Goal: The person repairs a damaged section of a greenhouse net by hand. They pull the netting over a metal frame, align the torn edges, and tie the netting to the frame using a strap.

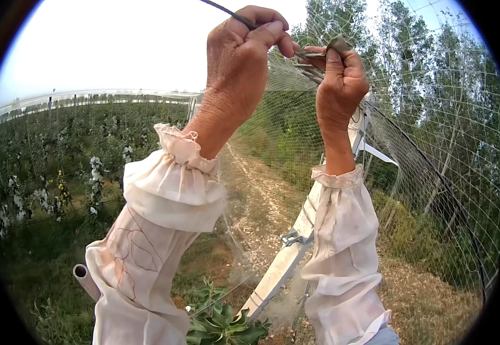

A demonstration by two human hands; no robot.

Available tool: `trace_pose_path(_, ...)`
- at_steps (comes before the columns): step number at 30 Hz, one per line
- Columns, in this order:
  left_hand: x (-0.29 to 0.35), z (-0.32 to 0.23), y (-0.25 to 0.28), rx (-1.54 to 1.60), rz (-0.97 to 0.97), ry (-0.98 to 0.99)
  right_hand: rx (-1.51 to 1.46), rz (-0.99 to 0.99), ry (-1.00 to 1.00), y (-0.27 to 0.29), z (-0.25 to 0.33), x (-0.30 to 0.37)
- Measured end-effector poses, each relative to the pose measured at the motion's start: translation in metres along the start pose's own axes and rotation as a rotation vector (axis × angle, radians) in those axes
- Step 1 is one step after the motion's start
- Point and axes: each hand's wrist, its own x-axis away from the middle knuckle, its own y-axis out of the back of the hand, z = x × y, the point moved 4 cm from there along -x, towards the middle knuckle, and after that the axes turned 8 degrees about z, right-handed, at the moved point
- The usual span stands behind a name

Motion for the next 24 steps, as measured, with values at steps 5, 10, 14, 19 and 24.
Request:
trace_pose_path(5, 0.001, -0.002, 0.001, 0.040, 0.034, 0.046, -0.165, -0.190, -0.081, -0.015, 0.001, 0.009)
trace_pose_path(10, 0.002, -0.010, -0.005, 0.018, -0.025, 0.032, -0.122, -0.164, -0.065, -0.017, -0.002, 0.010)
trace_pose_path(14, 0.001, -0.012, -0.003, 0.001, -0.069, 0.012, -0.119, -0.156, -0.046, -0.015, -0.002, 0.009)
trace_pose_path(19, 0.001, 0.007, 0.010, -0.420, 0.125, -0.036, -0.175, -0.185, -0.080, -0.014, 0.001, 0.006)
trace_pose_path(24, -0.012, 0.033, -0.011, -0.809, 0.253, -0.406, -0.213, -0.221, -0.064, -0.017, -0.002, 0.008)
